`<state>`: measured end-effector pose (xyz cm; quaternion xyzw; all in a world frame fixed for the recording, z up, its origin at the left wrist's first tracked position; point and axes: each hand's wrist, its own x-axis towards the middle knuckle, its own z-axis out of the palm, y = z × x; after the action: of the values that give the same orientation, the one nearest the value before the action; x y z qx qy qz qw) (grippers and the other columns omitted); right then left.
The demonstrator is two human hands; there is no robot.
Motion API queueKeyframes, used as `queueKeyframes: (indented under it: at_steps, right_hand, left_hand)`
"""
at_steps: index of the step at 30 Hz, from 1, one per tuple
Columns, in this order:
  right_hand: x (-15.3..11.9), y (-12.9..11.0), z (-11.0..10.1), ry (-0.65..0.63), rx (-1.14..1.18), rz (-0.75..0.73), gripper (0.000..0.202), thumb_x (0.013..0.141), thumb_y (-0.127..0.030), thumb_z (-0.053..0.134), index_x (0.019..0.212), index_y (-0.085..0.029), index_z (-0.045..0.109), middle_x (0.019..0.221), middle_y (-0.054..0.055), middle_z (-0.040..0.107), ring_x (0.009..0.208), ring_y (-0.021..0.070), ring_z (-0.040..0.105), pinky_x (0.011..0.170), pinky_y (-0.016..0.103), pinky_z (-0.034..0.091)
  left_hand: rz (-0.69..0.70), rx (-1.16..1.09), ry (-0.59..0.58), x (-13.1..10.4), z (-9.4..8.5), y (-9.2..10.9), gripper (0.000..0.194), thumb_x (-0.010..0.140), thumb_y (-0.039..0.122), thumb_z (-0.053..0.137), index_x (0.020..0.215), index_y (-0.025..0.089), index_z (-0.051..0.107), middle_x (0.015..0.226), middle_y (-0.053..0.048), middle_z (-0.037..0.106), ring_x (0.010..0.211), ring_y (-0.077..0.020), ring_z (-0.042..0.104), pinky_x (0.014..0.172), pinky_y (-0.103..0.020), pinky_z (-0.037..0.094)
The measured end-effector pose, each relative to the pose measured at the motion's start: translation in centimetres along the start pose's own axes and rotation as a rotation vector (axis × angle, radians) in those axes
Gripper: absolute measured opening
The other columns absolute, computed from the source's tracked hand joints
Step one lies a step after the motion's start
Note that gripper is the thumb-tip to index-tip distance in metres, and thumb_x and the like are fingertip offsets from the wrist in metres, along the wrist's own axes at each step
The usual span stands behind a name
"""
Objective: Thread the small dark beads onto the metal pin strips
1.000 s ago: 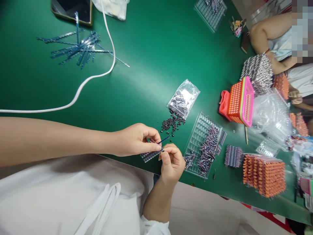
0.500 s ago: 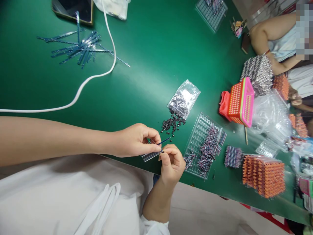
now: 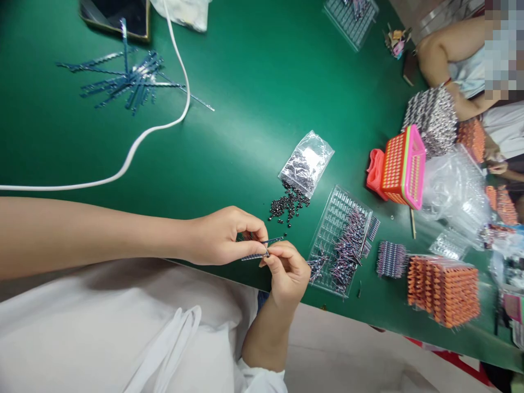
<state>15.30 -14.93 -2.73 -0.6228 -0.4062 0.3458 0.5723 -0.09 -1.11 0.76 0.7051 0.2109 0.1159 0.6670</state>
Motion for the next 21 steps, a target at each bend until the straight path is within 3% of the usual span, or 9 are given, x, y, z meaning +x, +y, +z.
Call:
queueKeyframes:
  at_steps: [21]
  right_hand:
    - [-0.2,0.31,-0.42,-0.088,0.151,0.136,0.005,0.08,-0.022,0.076,0.085,-0.023,0.075,0.08,0.001,0.068,0.059,0.012,0.065,0.05,0.024,0.055]
  left_hand:
    - [0.068,0.079,-0.045,-0.02,0.25,-0.35,0.02,0.086,0.021,0.059,0.073,0.014,0.071,0.068,-0.004,0.07,0.063,-0.0131,0.059,0.058,-0.024,0.038]
